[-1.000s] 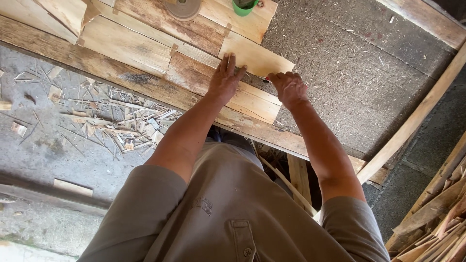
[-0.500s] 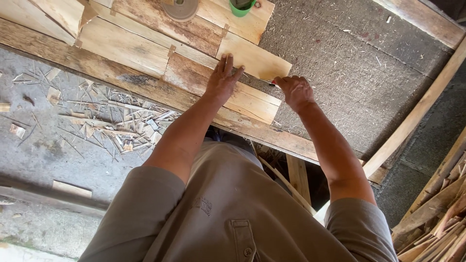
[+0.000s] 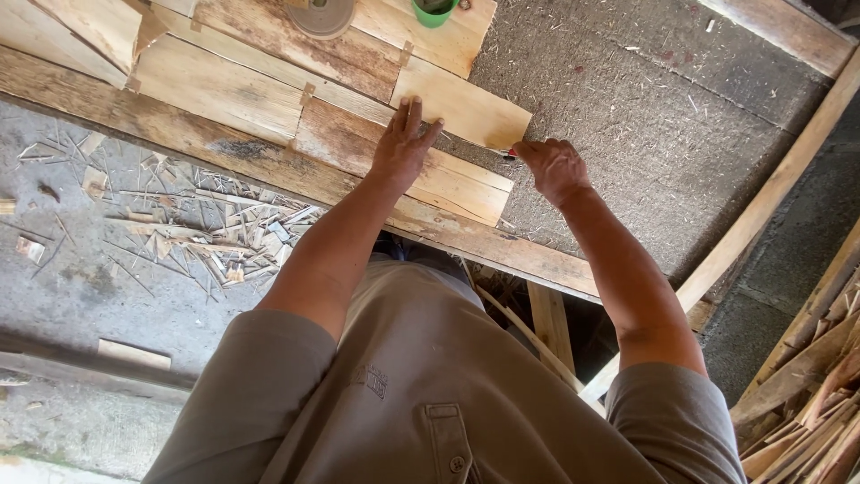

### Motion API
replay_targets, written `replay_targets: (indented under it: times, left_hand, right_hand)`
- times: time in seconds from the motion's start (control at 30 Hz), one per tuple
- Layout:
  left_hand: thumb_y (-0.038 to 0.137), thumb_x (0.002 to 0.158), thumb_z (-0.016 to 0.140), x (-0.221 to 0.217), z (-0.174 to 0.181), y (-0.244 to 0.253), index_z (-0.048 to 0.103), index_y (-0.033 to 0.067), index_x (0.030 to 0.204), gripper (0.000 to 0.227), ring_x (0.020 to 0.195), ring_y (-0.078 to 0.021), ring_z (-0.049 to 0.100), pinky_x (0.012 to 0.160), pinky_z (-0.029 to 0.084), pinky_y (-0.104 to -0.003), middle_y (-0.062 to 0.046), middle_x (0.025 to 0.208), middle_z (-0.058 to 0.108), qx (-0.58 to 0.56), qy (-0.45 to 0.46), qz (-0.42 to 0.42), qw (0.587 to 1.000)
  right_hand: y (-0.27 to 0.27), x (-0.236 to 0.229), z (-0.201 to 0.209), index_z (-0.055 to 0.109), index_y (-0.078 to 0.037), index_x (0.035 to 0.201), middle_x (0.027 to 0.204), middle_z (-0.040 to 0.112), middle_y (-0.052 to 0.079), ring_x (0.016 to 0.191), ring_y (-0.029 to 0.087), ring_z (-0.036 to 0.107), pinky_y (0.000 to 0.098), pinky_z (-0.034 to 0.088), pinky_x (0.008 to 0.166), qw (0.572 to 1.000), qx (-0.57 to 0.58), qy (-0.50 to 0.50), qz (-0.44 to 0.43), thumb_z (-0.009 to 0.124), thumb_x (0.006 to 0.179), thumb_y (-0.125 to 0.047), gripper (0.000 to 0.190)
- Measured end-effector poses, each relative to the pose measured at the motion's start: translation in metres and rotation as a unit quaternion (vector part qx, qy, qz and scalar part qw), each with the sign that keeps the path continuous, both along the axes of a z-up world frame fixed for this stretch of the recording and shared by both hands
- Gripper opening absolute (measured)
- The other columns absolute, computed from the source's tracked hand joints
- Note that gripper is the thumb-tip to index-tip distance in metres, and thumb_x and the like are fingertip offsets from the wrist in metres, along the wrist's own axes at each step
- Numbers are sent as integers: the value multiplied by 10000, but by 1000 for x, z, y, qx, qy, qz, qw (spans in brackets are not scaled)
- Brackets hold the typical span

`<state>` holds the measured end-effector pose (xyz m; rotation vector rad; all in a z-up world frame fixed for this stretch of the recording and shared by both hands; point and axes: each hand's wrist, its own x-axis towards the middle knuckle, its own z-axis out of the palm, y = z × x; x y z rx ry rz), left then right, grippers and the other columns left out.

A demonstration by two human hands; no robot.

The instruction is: Measure and cut thin strips of wood using a utility knife and adhesive tape.

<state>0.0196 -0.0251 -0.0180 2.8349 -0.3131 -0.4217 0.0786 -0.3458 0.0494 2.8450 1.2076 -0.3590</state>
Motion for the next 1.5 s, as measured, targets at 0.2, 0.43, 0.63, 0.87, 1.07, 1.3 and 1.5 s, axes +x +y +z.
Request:
replay_targets:
  times: [0.2,0.43,0.63,0.87,1.07,1.3,1.5]
  left_hand:
    - [69,1007,577,1,25,-3,245,344,1643,768,1575,-395,35,1283,160,-412,-217,1703,-31,-5,55,10,998]
    - [59,1020,546,2,20,-1,229,351,1643,757,1572,-382,12,1275,143,-410,-200,1702,-52,5,64,8,998]
    - [5,1013,531,1,13,0,226,362,1650,792,1578,-368,15,1283,141,-395,-186,1714,-53,3,48,9,999]
    - [-24,1009,510,2,12,1,209,392,1653,824,1574,-355,17,1281,157,-407,-169,1715,-40,-9,46,17,999]
    - [-30,995,518,2,17,-1,209,368,1652,828,1574,-366,13,1276,157,-402,-182,1713,-49,2,59,14,998]
    - [-7,1009,538,-1,9,-1,239,387,1651,810,1578,-368,35,1276,188,-393,-176,1711,-41,-38,36,30,998]
    - [7,992,568,-1,11,0,267,351,1637,790,1569,-386,39,1276,199,-418,-200,1702,-36,-26,22,14,999]
  right_hand:
    - [-14,-5,-2,714,-190,1187,1045,785,31,725,134,670,302,612,767,999,40,0,-9,587,928,155,450]
    - [-21,-6,-6,696,-192,1284,1051,780,52,726,146,686,313,609,804,999,31,2,-8,575,934,150,504]
    - [-29,-11,-5,683,-214,1340,1019,784,35,706,141,677,287,609,766,999,-14,27,-32,573,954,142,537]
    - [-41,-16,4,642,-263,1397,1206,759,47,716,142,682,268,621,665,996,-45,36,-62,546,1028,74,509]
    - [-35,-13,50,588,-293,1446,1316,685,65,713,172,695,301,621,656,970,-105,144,-165,503,1002,63,575]
    - [-27,-18,28,699,-261,1260,1185,722,106,837,181,695,288,636,680,981,41,81,-169,517,1069,-89,315]
    - [32,-14,11,721,-244,1263,1198,716,77,875,172,709,295,645,701,987,46,52,-142,504,1111,-37,336]
